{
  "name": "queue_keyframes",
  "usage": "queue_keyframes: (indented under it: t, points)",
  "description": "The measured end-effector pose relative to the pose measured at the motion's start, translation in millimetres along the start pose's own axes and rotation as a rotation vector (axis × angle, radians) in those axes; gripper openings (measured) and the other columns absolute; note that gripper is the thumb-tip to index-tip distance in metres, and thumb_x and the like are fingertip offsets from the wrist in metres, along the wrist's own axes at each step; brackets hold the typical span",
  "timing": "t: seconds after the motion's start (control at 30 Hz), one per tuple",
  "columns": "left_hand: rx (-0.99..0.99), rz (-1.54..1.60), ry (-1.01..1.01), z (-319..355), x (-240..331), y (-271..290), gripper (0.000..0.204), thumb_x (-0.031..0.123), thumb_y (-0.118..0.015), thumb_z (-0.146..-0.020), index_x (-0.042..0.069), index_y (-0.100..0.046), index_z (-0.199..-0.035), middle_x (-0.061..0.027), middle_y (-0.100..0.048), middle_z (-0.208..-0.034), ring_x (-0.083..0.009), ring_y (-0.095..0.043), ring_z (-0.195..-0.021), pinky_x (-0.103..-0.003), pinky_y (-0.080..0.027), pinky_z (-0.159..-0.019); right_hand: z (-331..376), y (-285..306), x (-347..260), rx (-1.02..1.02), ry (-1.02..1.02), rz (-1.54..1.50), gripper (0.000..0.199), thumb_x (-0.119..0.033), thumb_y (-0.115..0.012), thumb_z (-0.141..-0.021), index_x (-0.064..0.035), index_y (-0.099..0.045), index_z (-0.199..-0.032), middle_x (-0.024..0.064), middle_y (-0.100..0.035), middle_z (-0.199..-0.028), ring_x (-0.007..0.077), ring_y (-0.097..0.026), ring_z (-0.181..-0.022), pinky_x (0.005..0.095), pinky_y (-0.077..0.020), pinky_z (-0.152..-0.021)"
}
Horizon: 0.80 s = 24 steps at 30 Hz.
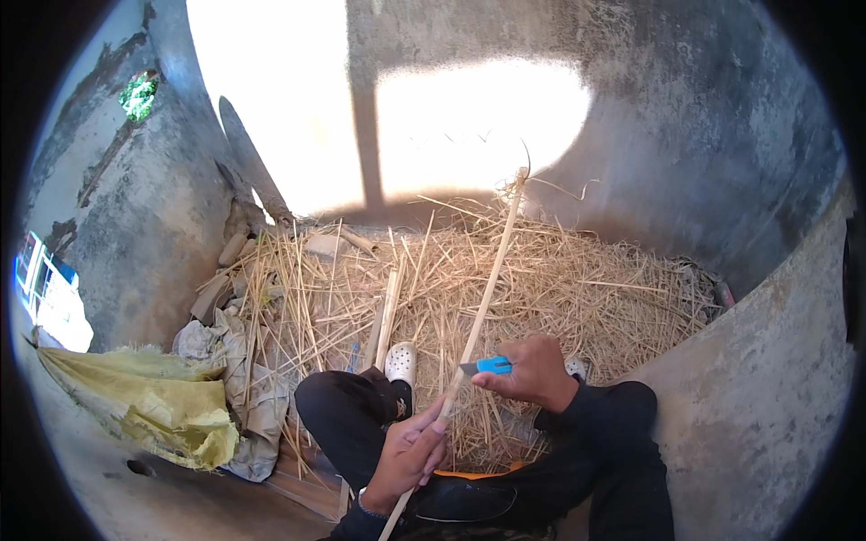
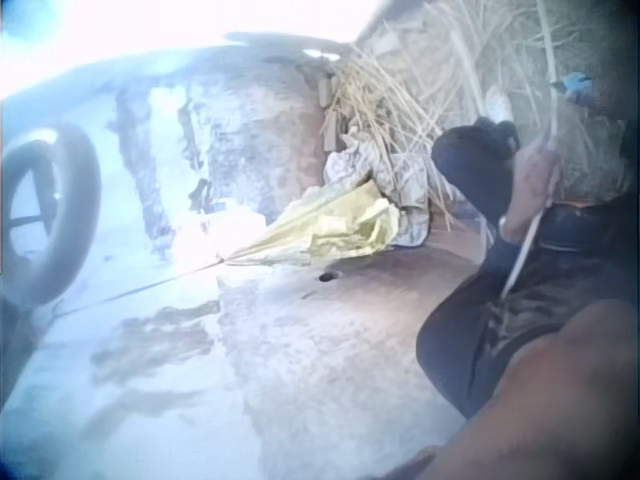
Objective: The person sits cross-legged on a straw-covered floor and uses a blue utility knife to peel the outer layer off long, thin wooden sticks. They hold the stick with their left hand and scrape the knife along its length with their right hand, dropping the peeled sticks onto the floor.
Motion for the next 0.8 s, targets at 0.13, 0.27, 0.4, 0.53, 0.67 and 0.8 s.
queue_keyframes:
  t: [0.13, 0.27, 0.4, 0.53, 0.67, 0.8]
  points:
    - [0.009, -0.099, -0.019, 2, -2, 3, 0.046, 0.018, -0.042, -0.103, 0.0, -0.035, -0.145, 0.0036, -0.039, -0.052, -0.0031, -0.034, -0.04, -0.018, -0.03, -0.039, -16, 11, 18, 0.095, -0.048, 0.023, 0.075, -0.079, -0.052, -0.076, -0.0091, -0.048, -0.05, 0.0096, -0.044, -0.042, 0.0295, -0.05, -0.04, 0.0408, -0.0391, -0.042]
    - [0.013, -0.125, -0.023, 7, -3, 3, 0.046, 0.017, -0.044, -0.103, 0.0, -0.035, -0.144, 0.0035, -0.04, -0.053, -0.0028, -0.035, -0.04, -0.018, -0.03, -0.039, -25, 18, 44, 0.054, -0.206, 0.025, 0.07, -0.076, -0.054, -0.076, -0.0098, -0.062, -0.056, 0.0101, -0.052, -0.047, 0.0296, -0.057, -0.045, 0.0408, -0.0429, -0.045]
    - [0.004, -0.093, -0.016, 1, -2, 3, 0.045, 0.016, -0.044, -0.103, 0.0, -0.035, -0.144, 0.0034, -0.04, -0.053, -0.0029, -0.035, -0.04, -0.018, -0.03, -0.039, -5, 5, 8, 0.037, -0.045, 0.033, 0.07, -0.077, -0.054, -0.075, -0.01, -0.057, -0.054, 0.0092, -0.051, -0.047, 0.0289, -0.055, -0.044, 0.0407, -0.0423, -0.044]
    - [-0.004, -0.116, -0.049, 3, -2, 2, 0.046, 0.017, -0.044, -0.103, 0.0, -0.035, -0.144, 0.0032, -0.04, -0.053, -0.003, -0.034, -0.04, -0.018, -0.03, -0.038, -16, 11, 25, 0.083, -0.078, 0.013, 0.071, -0.078, -0.052, -0.076, -0.0106, -0.055, -0.053, 0.0085, -0.049, -0.046, 0.0286, -0.053, -0.042, 0.0404, -0.0414, -0.044]
    - [-0.018, -0.114, -0.041, 8, 1, -2, 0.046, 0.017, -0.043, -0.103, -0.001, -0.035, -0.144, 0.0032, -0.04, -0.053, -0.0028, -0.034, -0.041, -0.018, -0.029, -0.038, -24, 17, 64, 0.052, -0.251, 0.064, 0.069, -0.075, -0.05, -0.08, -0.0114, -0.069, -0.064, 0.0084, -0.053, -0.047, 0.0277, -0.058, -0.046, 0.0396, -0.0443, -0.047]
    - [-0.011, -0.105, -0.034, 7, 1, 0, 0.046, 0.015, -0.043, -0.103, -0.001, -0.034, -0.144, 0.0038, -0.039, -0.054, -0.0026, -0.035, -0.041, -0.018, -0.029, -0.039, -11, 10, 37, 0.019, -0.213, 0.027, 0.071, -0.078, -0.052, -0.076, -0.0101, -0.063, -0.057, 0.0093, -0.052, -0.047, 0.0288, -0.058, -0.046, 0.0411, -0.0443, -0.048]
Point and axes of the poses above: each hand's wrist, its own z-axis away from the middle knuckle, its own y-axis out of the back of the hand, x = y × z, the point moved 7 cm from there along -z, towards the middle knuckle
